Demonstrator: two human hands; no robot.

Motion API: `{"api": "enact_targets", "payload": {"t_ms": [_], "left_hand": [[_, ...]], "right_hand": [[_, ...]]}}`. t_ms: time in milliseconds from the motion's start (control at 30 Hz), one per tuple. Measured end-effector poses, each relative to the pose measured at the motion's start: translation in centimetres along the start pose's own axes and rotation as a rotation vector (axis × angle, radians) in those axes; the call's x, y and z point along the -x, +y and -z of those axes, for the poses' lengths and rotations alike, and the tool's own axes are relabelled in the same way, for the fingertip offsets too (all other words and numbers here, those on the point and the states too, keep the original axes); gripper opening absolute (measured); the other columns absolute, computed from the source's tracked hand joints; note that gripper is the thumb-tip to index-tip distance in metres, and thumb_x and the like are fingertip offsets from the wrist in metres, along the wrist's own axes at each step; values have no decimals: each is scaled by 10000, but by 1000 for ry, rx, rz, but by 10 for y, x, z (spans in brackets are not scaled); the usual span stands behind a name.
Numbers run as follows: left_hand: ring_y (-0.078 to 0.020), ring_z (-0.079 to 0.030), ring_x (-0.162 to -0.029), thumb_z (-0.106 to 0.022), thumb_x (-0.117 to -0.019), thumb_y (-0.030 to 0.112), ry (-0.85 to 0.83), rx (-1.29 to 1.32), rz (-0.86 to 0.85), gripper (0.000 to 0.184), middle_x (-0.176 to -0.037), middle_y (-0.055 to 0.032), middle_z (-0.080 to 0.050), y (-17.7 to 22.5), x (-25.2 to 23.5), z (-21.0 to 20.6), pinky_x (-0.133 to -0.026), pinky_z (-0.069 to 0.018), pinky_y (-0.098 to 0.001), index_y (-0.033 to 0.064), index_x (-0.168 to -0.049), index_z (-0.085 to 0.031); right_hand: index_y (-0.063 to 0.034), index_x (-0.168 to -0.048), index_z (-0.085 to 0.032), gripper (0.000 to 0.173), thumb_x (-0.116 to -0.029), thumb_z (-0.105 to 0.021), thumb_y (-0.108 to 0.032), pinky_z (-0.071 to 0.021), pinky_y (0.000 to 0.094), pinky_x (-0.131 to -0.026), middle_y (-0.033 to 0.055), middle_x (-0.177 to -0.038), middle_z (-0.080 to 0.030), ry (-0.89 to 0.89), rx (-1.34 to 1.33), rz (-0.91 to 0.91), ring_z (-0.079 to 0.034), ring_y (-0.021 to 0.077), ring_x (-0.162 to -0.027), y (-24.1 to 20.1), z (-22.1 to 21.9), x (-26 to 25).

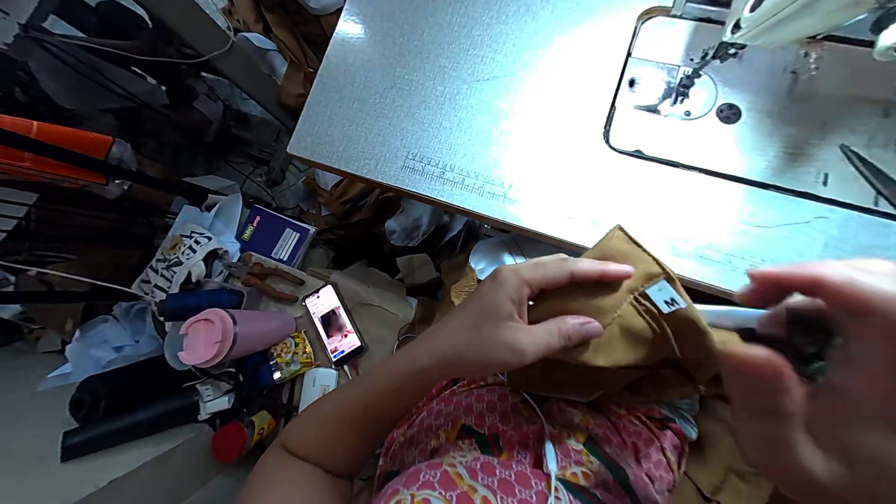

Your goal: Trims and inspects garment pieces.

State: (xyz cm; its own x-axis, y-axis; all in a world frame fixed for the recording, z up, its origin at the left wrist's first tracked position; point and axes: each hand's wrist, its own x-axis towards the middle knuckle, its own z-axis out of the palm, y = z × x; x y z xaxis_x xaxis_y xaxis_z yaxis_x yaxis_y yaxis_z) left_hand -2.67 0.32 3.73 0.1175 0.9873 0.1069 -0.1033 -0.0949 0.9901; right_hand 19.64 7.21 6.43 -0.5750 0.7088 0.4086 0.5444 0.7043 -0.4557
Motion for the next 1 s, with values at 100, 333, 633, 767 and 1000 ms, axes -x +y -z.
{"api": "enact_targets", "payload": {"t_ms": [100,333,633,767,1000], "left_hand": [[-23,-668,-1038,-634,-937,-4,-11,21,33,379,-1210,-77,-690,2,-2,-1,-911,-566,-204,-68,-1310,-614],[-21,-674,-992,-632,-924,-28,-46,67,89,386,-1175,-76,-696,5,-2,-2,-874,-574,-202,-67,-1308,-616],[-39,-676,-995,-612,-926,-25,-67,113,90,383,-1174,-86,-696,1,-5,-1,-884,-574,-214,-68,-1307,-612],[-40,-676,-986,-602,-919,-39,-70,148,115,398,-1173,-85,-696,3,-5,-2,-875,-574,-215,-69,-1317,-608],[-32,-673,-982,-607,-928,-26,-65,135,101,380,-1156,-87,-699,1,-5,-3,-873,-572,-209,-75,-1305,-613]], "right_hand": [[-104,-1133,-618,386,-1023,-562,-469,-425,294,-609,103,-945,-596,-19,-42,125,-571,180,-766,-9,-3,4],[-99,-963,-648,159,-1031,-539,-193,-368,234,-575,72,-869,-592,-44,-111,247,-535,124,-710,-6,-18,-2],[-120,-1049,-626,220,-1062,-533,-319,-420,179,-665,33,-973,-557,-43,-172,193,-543,62,-811,5,-5,0],[-125,-1060,-646,160,-1042,-564,-260,-377,257,-571,83,-950,-601,-85,-101,267,-542,142,-718,1,-14,1],[-73,-960,-584,188,-1058,-486,-201,-388,273,-576,106,-889,-584,9,-40,258,-536,176,-707,-6,-21,4]]}}
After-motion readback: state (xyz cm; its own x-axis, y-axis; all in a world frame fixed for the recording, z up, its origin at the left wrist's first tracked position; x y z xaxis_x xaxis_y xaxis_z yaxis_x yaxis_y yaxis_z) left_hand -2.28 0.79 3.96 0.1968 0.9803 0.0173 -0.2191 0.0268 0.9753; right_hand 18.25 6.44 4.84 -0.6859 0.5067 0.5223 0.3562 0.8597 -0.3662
